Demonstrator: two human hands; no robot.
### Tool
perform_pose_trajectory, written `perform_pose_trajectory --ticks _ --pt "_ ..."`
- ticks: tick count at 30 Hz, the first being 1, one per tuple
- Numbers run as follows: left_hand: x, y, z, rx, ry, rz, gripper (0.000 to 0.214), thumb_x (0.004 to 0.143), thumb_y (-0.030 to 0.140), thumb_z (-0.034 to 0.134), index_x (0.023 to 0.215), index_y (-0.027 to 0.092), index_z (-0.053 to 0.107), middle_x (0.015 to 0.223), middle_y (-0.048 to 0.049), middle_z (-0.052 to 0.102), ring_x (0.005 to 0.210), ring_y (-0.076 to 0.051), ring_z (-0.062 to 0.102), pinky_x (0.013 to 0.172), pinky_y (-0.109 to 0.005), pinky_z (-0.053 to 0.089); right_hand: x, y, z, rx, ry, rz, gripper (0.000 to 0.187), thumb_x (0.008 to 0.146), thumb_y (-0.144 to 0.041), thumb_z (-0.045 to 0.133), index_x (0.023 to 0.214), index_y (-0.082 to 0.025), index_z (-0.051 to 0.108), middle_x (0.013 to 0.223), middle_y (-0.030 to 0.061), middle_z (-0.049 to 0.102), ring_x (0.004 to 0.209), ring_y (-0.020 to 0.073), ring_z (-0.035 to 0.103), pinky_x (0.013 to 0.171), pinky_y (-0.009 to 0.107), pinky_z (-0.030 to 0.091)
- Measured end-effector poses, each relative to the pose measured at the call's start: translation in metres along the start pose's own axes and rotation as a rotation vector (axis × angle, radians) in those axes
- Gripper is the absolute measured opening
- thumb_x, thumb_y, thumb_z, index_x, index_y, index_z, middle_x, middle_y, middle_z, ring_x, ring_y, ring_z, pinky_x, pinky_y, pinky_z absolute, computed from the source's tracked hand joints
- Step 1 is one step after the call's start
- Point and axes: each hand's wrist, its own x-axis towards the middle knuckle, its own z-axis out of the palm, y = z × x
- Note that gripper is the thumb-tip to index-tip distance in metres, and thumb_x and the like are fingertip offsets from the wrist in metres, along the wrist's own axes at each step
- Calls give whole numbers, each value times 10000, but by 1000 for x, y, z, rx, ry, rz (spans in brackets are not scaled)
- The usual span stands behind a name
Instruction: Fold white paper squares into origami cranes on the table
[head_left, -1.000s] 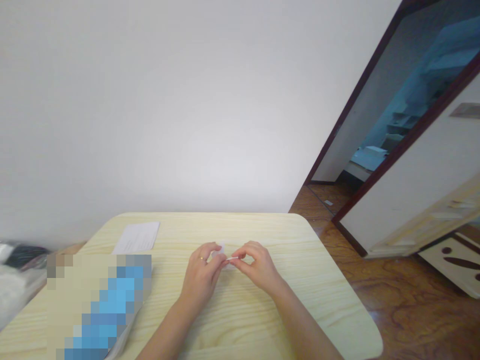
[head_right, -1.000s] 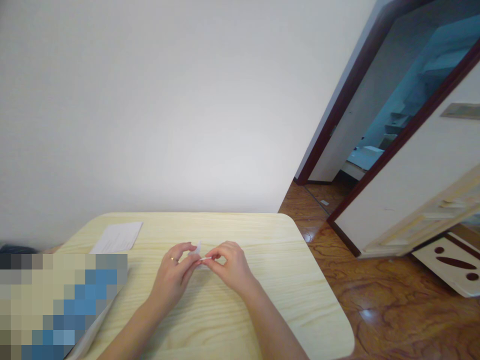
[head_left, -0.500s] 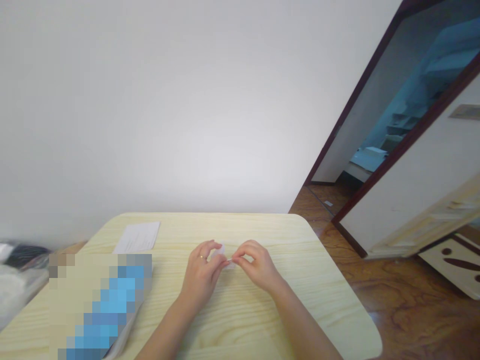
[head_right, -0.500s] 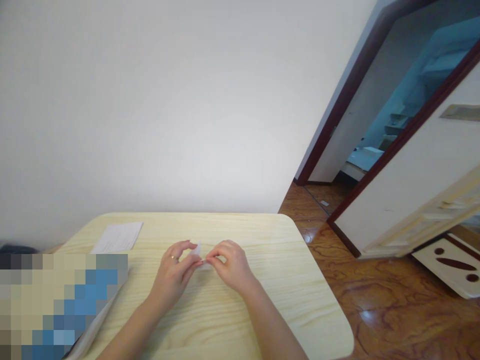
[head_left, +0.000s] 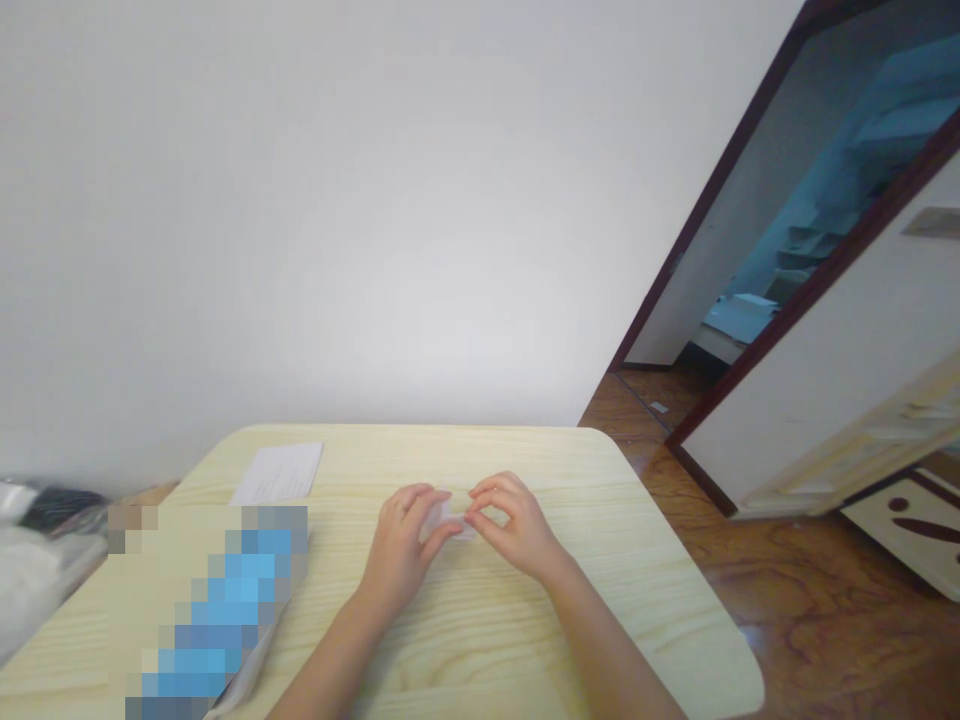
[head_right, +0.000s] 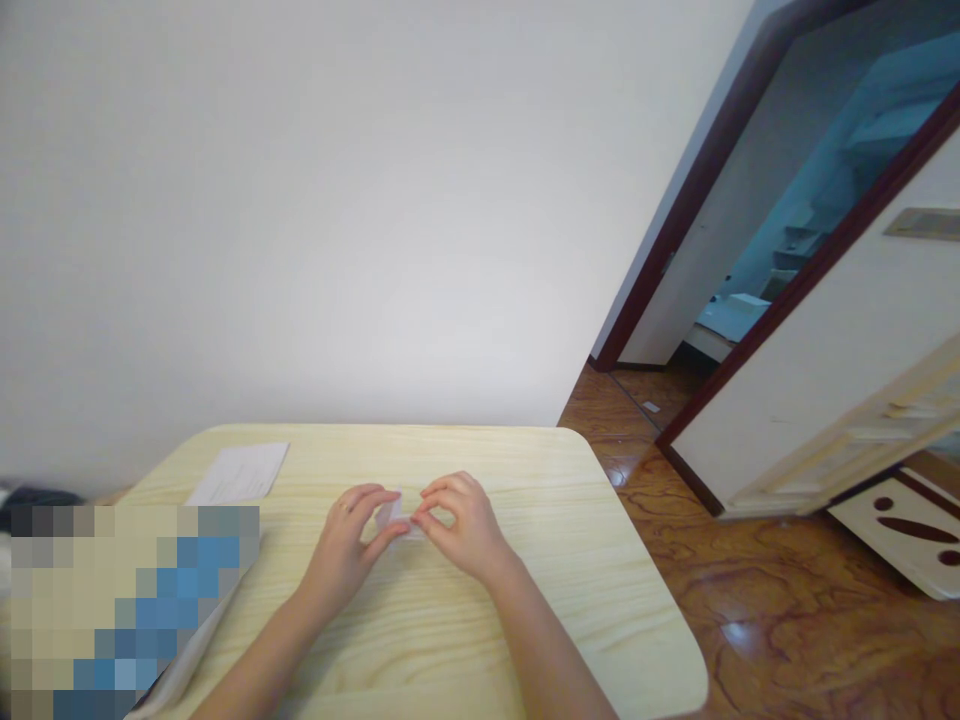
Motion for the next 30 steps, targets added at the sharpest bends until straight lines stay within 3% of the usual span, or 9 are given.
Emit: perform_pose_trajectory --ticks 2,5,10,18,24,30 --pt "0 -1 0 -46 -3 -93 322 724 396 590 958 182 532 860 -54 567 808 -191 545 707 -344 462 0 1 0 -22 29 -9 22 747 -224 597 754 -215 615 856 40 600 856 164 532 775 319 421" --pt "1 -1 0 -64 -26 -155 254 734 396 578 865 179 566 777 -35 565 739 -173 551 661 -312 468 1 1 0 -59 45 -28 23 748 -223 595 740 -212 614 859 40 591 862 163 523 779 322 413" --pt "0 -1 2 48 67 -132 219 727 380 590 870 223 642 871 -65 579 834 -214 551 744 -384 445 0 -1 -1 -104 66 -50 39 756 -239 589 736 -220 617 881 42 582 877 172 509 801 349 402" --pt "-1 1 7 -251 3 -160 141 767 274 562 848 205 655 815 -40 657 784 -168 599 720 -310 492 0 -4 0 -86 82 -45 29 757 -219 573 753 -221 602 914 46 566 924 183 495 825 365 394" --pt "1 6 3 -265 7 -121 138 765 270 566 823 210 677 744 -39 648 713 -155 594 656 -287 493 0 -4 0 -97 81 -42 209 741 -187 569 945 -230 580 994 53 544 986 191 469 863 378 378" --pt "1 8 3 -261 33 -113 119 757 262 575 775 204 677 710 -33 637 691 -147 586 633 -276 486 0 -5 0 -101 34 -33 124 759 -173 541 847 -226 609 965 53 551 961 193 478 845 377 381"
